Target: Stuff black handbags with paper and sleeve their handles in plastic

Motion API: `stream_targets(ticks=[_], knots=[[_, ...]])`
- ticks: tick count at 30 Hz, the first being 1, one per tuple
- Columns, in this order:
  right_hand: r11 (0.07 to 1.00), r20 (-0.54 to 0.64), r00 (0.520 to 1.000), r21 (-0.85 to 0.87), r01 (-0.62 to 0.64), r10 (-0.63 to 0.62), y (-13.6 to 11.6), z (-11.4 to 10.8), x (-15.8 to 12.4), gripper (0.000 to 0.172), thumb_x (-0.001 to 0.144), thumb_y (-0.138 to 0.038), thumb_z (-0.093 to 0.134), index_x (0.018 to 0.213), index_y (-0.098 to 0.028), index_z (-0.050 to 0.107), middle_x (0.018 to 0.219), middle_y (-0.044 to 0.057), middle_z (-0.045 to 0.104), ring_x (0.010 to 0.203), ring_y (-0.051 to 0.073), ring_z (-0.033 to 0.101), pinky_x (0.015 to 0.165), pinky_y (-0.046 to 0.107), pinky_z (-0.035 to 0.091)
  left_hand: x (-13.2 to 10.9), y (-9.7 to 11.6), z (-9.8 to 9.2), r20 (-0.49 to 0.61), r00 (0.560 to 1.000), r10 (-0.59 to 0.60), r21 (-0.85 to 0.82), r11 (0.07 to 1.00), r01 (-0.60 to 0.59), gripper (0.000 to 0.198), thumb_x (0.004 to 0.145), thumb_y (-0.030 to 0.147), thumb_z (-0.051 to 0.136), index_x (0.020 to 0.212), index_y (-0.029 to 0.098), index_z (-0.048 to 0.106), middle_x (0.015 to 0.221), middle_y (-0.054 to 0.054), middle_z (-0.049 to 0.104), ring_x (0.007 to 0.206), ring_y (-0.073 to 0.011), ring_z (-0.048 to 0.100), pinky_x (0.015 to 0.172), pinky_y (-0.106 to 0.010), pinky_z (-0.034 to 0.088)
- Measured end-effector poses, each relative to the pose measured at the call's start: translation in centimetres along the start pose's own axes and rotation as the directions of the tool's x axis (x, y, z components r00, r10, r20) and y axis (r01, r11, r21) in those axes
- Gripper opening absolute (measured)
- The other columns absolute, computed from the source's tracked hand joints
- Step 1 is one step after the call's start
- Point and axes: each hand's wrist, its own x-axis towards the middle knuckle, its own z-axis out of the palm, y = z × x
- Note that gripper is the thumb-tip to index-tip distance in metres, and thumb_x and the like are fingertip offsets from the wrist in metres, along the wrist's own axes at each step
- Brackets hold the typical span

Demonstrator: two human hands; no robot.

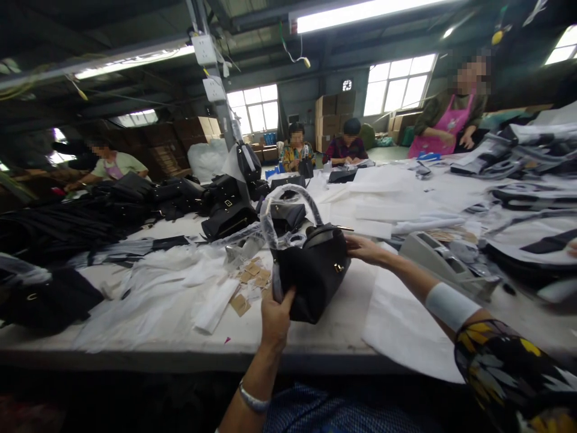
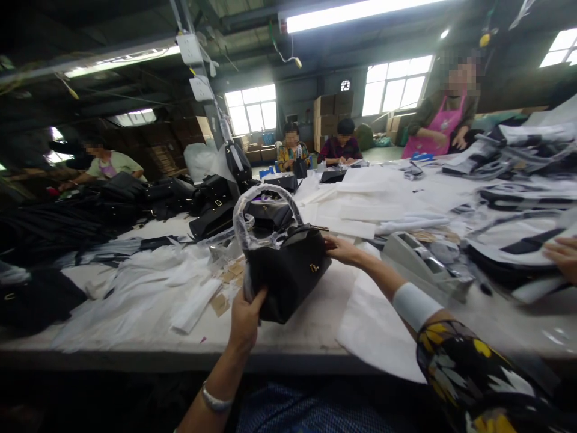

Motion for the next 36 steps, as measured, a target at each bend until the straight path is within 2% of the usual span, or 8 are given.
stream_targets(ticks=[5,11,18,20,23,25,31,36], knots=[[0.993,0.020,0.996,0.086,-0.083,0.081,-3.7,-2.4,-4.1,0.052,0.084,-0.035,0.062,0.132,-0.016,0.058,0.114,0.011,0.071,0.103,0.026,0.067,0.090,0.038,0.054,2.7,0.8,-1.7,0.156,0.974,-0.162,-0.293,0.934,0.203,0.049,0.081,0.040,0.075,0.122,0.017,0.062,0.126,-0.010,0.068,0.121,-0.0267,0.061,0.104,-0.037,0.050],[0.966,0.006,0.982,-0.181,-0.183,0.187,-4.4,-1.7,-8.5,0.059,0.089,-0.056,0.057,0.138,-0.024,0.057,0.106,0.008,0.072,0.096,0.026,0.069,0.090,0.040,0.055,3.5,-2.1,-3.1,0.210,0.944,-0.255,-0.061,0.960,0.273,0.042,0.088,0.043,0.065,0.118,0.014,0.066,0.125,-0.015,0.068,0.122,-0.0311,0.061,0.107,-0.047,0.046],[0.855,0.099,0.995,-0.512,0.079,-0.033,-3.0,1.3,-11.9,0.066,0.088,-0.053,0.062,0.148,-0.027,0.047,0.154,0.011,0.042,0.138,0.033,0.043,0.114,0.052,0.036,3.4,0.4,-4.5,0.140,0.990,-0.011,0.316,0.948,-0.034,0.049,0.082,0.036,0.075,0.128,0.024,0.063,0.148,-0.007,0.050,0.144,-0.0297,0.034,0.123,-0.047,0.019],[0.818,0.208,0.972,-0.536,0.210,-0.113,-3.3,2.2,-11.8,0.082,0.083,-0.052,0.071,0.153,-0.028,0.037,0.157,0.011,0.037,0.143,0.035,0.035,0.118,0.056,0.028,2.7,2.0,-3.8,0.407,0.904,0.134,0.489,0.804,-0.340,0.048,0.090,0.042,0.065,0.135,0.026,0.059,0.146,-0.007,0.053,0.141,-0.0280,0.040,0.121,-0.045,0.024],[0.758,0.319,0.929,-0.556,0.342,-0.185,-3.5,3.3,-11.1,0.093,0.080,-0.046,0.075,0.157,-0.030,0.025,0.159,0.010,0.033,0.145,0.035,0.031,0.118,0.060,0.024,2.0,3.0,-2.2,0.798,0.594,0.104,0.486,0.472,-0.735,0.068,0.087,0.049,0.067,0.148,0.028,0.043,0.152,-0.009,0.045,0.142,-0.0299,0.038,0.119,-0.050,0.028],[0.725,0.352,0.913,-0.572,0.383,-0.205,-3.0,3.8,-10.9,0.088,0.084,-0.038,0.072,0.157,-0.034,0.023,0.159,0.007,0.033,0.145,0.034,0.032,0.116,0.059,0.028,1.9,2.3,-1.4,0.879,0.476,0.038,0.436,0.342,-0.832,0.077,0.085,0.048,0.071,0.151,0.030,0.036,0.156,-0.010,0.039,0.144,-0.0315,0.035,0.117,-0.054,0.028],[0.695,0.367,0.894,-0.572,0.435,-0.258,0.0,6.1,-12.5,0.071,0.091,-0.005,0.051,0.151,-0.040,0.036,0.146,0.000,0.053,0.134,0.027,0.051,0.111,0.052,0.040,1.2,-1.6,-1.5,0.903,0.428,0.039,0.404,0.263,-0.876,0.051,0.100,0.017,0.046,0.145,0.040,0.044,0.145,-0.002,0.054,0.133,-0.0252,0.052,0.111,-0.047,0.039],[0.699,0.363,0.897,-0.573,0.428,-0.252,1.5,7.6,-13.9,0.074,0.085,0.001,0.045,0.151,-0.034,0.039,0.148,0.002,0.051,0.139,0.027,0.045,0.113,0.054,0.036,-0.3,-3.2,-2.5,0.907,0.421,0.027,0.408,0.194,-0.892,0.055,0.097,0.012,0.047,0.146,0.037,0.044,0.149,-0.003,0.049,0.137,-0.0287,0.047,0.113,-0.051,0.037]])
